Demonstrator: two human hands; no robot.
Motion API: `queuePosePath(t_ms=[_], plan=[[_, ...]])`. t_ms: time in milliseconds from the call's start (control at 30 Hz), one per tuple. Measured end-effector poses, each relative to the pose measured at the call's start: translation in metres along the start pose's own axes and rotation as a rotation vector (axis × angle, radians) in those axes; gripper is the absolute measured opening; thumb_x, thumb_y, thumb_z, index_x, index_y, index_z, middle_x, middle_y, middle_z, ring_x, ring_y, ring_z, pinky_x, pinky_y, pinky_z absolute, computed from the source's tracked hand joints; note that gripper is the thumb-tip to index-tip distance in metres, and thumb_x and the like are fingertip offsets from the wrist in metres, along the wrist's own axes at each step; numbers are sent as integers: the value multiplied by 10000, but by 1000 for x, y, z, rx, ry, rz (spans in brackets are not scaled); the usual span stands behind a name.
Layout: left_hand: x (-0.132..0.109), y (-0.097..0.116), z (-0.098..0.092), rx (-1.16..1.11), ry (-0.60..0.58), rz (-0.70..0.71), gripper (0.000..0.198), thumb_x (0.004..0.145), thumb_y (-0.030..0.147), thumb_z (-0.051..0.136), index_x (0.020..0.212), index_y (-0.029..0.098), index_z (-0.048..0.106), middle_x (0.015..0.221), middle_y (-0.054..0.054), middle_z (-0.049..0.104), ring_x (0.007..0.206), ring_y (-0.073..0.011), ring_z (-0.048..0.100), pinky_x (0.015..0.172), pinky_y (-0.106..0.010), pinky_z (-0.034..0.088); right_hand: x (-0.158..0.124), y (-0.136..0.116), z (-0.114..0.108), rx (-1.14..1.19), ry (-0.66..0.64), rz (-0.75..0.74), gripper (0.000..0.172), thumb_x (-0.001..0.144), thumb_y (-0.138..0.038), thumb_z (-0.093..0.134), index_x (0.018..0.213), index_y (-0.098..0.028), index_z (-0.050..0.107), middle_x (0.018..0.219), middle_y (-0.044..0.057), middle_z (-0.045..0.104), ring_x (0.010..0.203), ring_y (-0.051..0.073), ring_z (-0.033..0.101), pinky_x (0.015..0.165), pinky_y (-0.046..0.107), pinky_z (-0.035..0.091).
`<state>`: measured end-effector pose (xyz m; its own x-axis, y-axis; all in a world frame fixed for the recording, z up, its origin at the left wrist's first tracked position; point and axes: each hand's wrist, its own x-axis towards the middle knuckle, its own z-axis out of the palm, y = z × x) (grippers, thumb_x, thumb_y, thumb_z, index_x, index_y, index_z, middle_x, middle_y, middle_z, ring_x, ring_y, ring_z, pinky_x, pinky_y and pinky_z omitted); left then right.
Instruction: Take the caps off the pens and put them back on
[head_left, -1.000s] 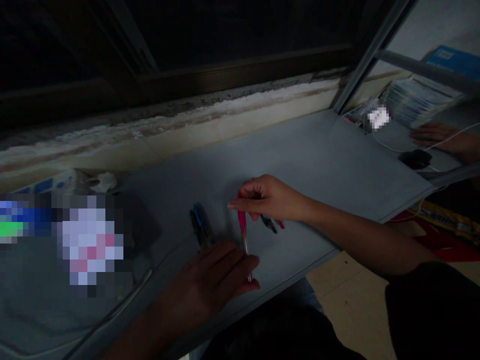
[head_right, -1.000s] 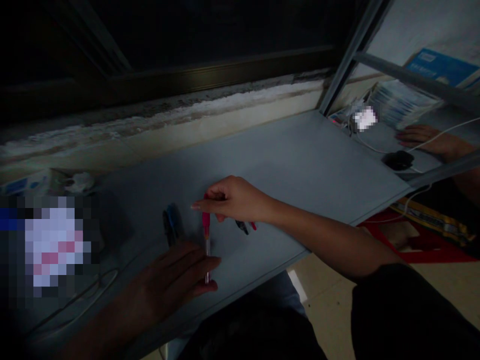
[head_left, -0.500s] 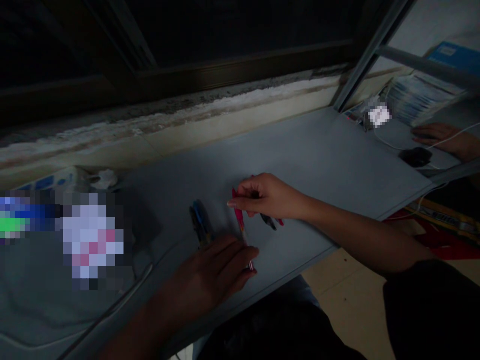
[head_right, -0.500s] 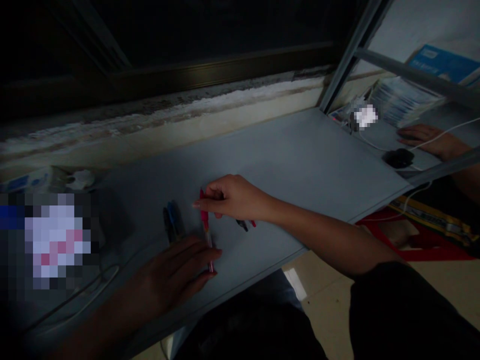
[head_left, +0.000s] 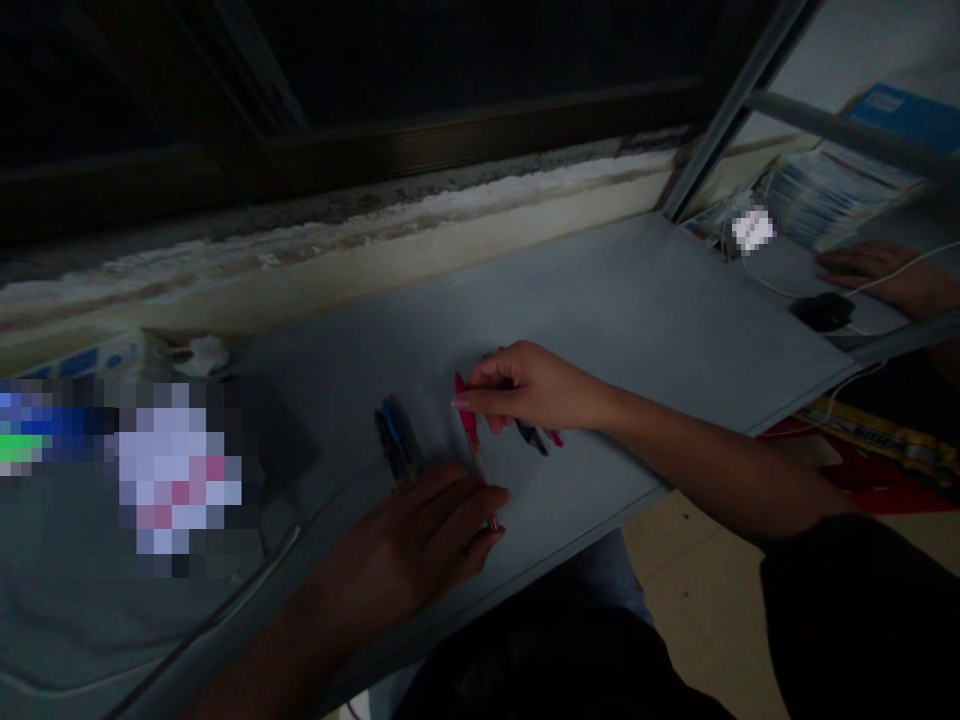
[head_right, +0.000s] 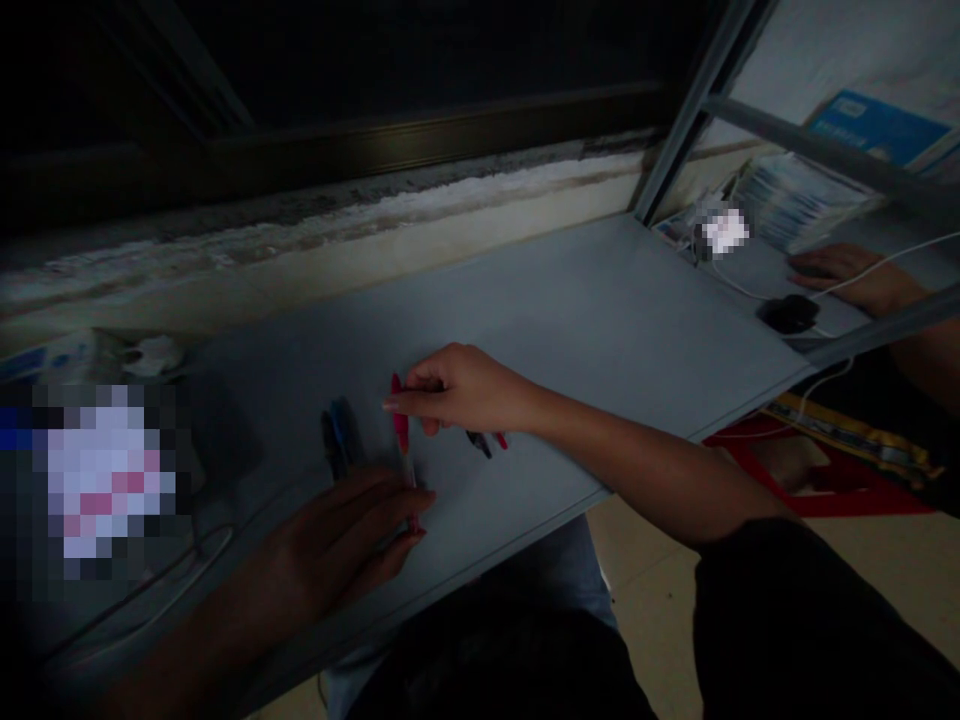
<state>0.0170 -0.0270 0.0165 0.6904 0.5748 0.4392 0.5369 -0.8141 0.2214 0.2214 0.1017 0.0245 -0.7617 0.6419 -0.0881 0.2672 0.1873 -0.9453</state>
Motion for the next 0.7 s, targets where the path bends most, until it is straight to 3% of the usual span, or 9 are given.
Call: queuePosePath(t_ms=[433,567,700], plan=[[-1,-1,2,28,36,15,234,1078,290,520,1220,144,636,994,-78,776,938,-192,751,816,-304,653,4,2,1,123,-12,38,430,906,-546,721,756,-156,616,616,-33,617,576,77,540,588,231,417],[0,0,0,15,7,6,165,1074,181,490,1155,149,630,976,-61,771,923,-177,749,819,-281,636,2,0,2,105,14,35,437,907,-543,721,741,-156,607,605,-35,604,561,75,528,571,229,399],[0,1,-2,6,-17,10,176,1078,181,469,1162,151,621,983,-60,773,927,-176,751,791,-274,630,0,-1,2,87,13,17,423,921,-522,714,741,-155,605,611,-35,604,565,71,519,564,227,382]])
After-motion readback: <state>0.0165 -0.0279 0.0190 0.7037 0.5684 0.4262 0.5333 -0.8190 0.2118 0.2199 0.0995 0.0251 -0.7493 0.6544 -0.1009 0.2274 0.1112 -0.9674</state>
